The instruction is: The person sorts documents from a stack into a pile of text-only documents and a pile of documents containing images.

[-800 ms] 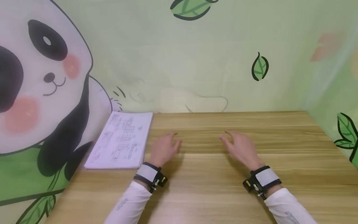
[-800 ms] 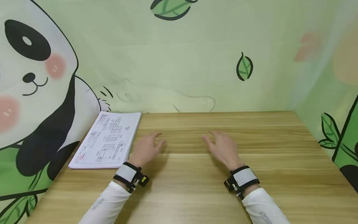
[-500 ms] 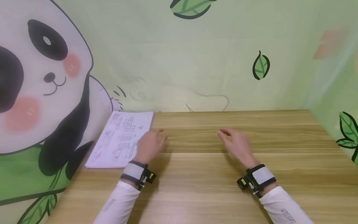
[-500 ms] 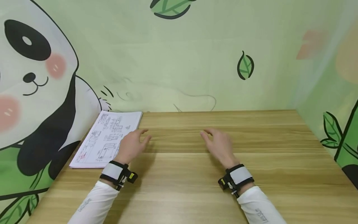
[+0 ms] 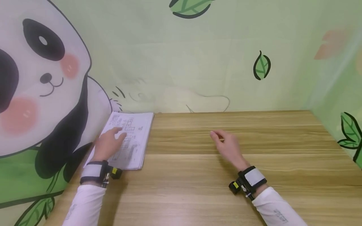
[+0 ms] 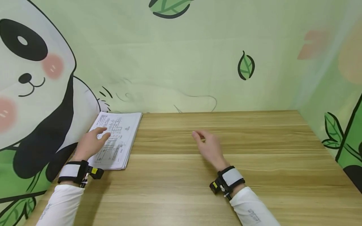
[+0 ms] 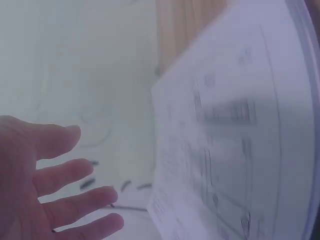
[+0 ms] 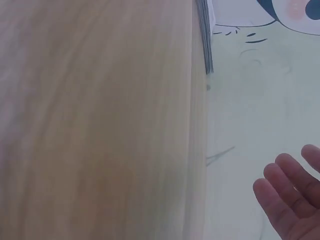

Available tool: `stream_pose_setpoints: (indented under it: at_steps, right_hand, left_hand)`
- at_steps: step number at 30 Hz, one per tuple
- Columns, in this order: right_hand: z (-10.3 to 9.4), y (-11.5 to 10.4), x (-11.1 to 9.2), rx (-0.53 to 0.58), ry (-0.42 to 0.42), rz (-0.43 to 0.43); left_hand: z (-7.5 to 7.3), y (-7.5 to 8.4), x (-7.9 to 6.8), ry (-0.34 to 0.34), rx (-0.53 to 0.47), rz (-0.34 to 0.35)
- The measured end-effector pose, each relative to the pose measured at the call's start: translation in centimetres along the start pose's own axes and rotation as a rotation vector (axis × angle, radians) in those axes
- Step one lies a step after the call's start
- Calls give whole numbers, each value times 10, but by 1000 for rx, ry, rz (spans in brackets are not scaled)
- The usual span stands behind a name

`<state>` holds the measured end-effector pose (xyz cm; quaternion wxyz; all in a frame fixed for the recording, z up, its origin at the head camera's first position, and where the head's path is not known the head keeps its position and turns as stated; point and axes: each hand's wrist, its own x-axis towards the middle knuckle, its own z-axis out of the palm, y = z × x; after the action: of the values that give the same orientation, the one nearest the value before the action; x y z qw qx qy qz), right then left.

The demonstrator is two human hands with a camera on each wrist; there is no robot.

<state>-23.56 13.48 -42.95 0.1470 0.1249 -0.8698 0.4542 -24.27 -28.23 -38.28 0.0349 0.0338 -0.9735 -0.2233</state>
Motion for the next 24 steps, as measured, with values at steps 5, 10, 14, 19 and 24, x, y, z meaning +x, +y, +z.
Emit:
stream_pose_setpoints:
  at_steps: [5, 10, 14, 19, 24]
  right_hand:
    - [11, 1, 2, 77, -93, 18]
    - [20, 2, 5, 111, -145, 83]
    - [29, -2, 7, 126, -175, 102]
    - [40, -8, 7, 155, -220, 106]
    - [49, -12, 7, 173, -239, 144]
  left_hand:
    - [-12, -25, -4, -80, -41, -119]
    - [-11, -46, -1, -106, -71, -169]
    - [-5, -64, 3, -134, -99, -196]
    - [4, -84, 4, -169, -126, -236]
    - [11, -91, 5, -218, -68, -229]
